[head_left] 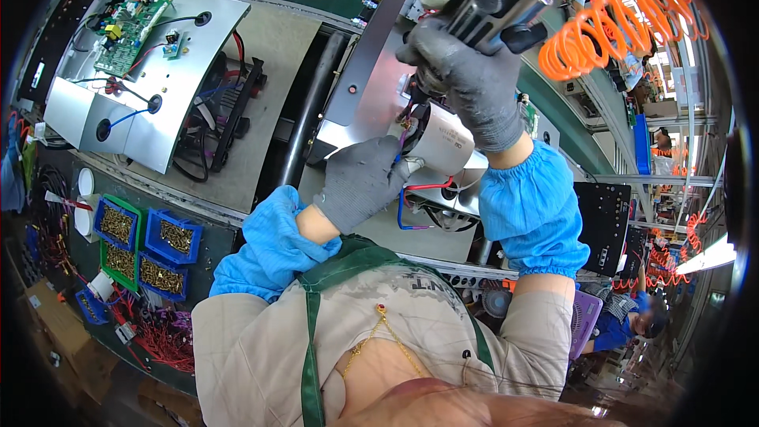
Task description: The person assembles an electronic device by connecting wires to a circuit board and securing components with a pneumatic screwdriver. They handle a cylindrical component and a black panel, attaching them to the main chassis using screws.
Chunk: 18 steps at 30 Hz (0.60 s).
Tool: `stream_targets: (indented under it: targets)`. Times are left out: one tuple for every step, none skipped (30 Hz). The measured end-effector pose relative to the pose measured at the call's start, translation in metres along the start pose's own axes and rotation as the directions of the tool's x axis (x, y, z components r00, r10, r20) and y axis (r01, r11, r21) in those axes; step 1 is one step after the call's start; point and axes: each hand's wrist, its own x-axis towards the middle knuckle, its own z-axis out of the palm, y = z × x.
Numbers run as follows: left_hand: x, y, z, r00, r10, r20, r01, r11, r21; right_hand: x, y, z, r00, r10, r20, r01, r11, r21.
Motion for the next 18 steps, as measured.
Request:
stream_targets:
  targets:
    - [0.0,0.0,0.0,1.0,-0.003,0.0,0.003,1.0,0.001,0.001,0.001,0.001,1.0,-0.005,0.011,0.005,1.0,0.002]
    - [0.001,0.001,-0.001,1.0,-0.005,0.0,0.005,1.0,0.003,0.004,0.003,0.002,1.0,-0.011,0.02,0.01,1.0,0.004]
    - [0.001,0.002,-0.002,1.0,-0.007,0.001,0.007,1.0,0.004,0.005,0.005,0.003,0.999,-0.016,0.029,0.016,1.0,0.006]
    - [0.002,0.003,-0.003,1.0,-0.011,0.015,0.011,1.0,0.008,0.004,0.003,0.0,0.998,0.026,0.051,-0.022,0.996,-0.091]
    - [0.002,0.003,-0.005,0.999,-0.019,0.028,0.019,1.0,0.012,0.006,0.004,0.0,0.999,0.006,0.048,-0.002,0.996,-0.088]
    - [0.002,0.004,-0.005,0.999,-0.027,0.041,0.026,1.0,0.016,0.008,0.005,0.001,0.999,-0.013,0.046,0.017,0.996,-0.085]
    - [0.001,0.003,-0.005,0.999,-0.026,0.029,0.025,1.0,0.014,0.009,0.005,0.001,0.999,-0.033,0.043,0.037,0.996,-0.083]
    - [0.001,0.002,-0.004,1.0,-0.02,0.016,0.02,1.0,0.009,0.009,0.005,0.0,0.998,-0.023,0.051,0.027,0.996,-0.081]
    - [0.002,0.002,-0.003,1.0,-0.014,0.003,0.014,1.0,0.005,0.008,0.005,0.0,0.998,-0.013,0.058,0.017,0.997,-0.078]
    - [0.001,0.002,-0.002,1.0,-0.02,0.005,0.02,1.0,0.0,0.008,0.005,0.0,0.998,-0.003,0.066,0.008,0.997,-0.076]
    - [0.002,0.001,-0.002,1.0,-0.024,0.008,0.024,1.0,-0.004,0.008,0.007,0.0,0.998,-0.018,0.065,0.023,0.997,-0.075]
    - [0.002,0.001,-0.002,1.0,-0.028,0.01,0.028,1.0,-0.008,0.009,0.01,-0.001,0.997,-0.033,0.065,0.038,0.997,-0.074]
    - [0.002,0.002,-0.003,0.999,-0.036,0.036,0.036,0.999,-0.004,0.01,0.012,-0.001,0.997,-0.049,0.065,0.054,0.996,-0.074]
    - [0.002,0.003,-0.005,0.997,-0.049,0.059,0.049,0.999,0.001,0.01,0.011,0.0,0.995,-0.057,0.085,0.063,0.996,-0.066]
    - [0.002,0.005,-0.008,0.995,-0.061,0.083,0.061,0.998,0.007,0.01,0.01,0.0,0.992,-0.065,0.105,0.072,0.996,-0.059]
    - [0.0,0.006,-0.01,0.996,-0.065,0.068,0.066,0.998,-0.007,0.009,0.01,0.001,0.989,-0.073,0.125,0.08,0.995,-0.051]
    - [-0.001,0.008,-0.013,0.996,-0.067,0.053,0.068,0.998,-0.019,0.01,0.01,0.0,0.99,-0.061,0.128,0.069,0.996,-0.062]
    - [-0.003,0.01,-0.014,0.997,-0.068,0.039,0.069,0.997,-0.032,0.01,0.011,0.0,0.99,-0.048,0.13,0.058,0.996,-0.073]
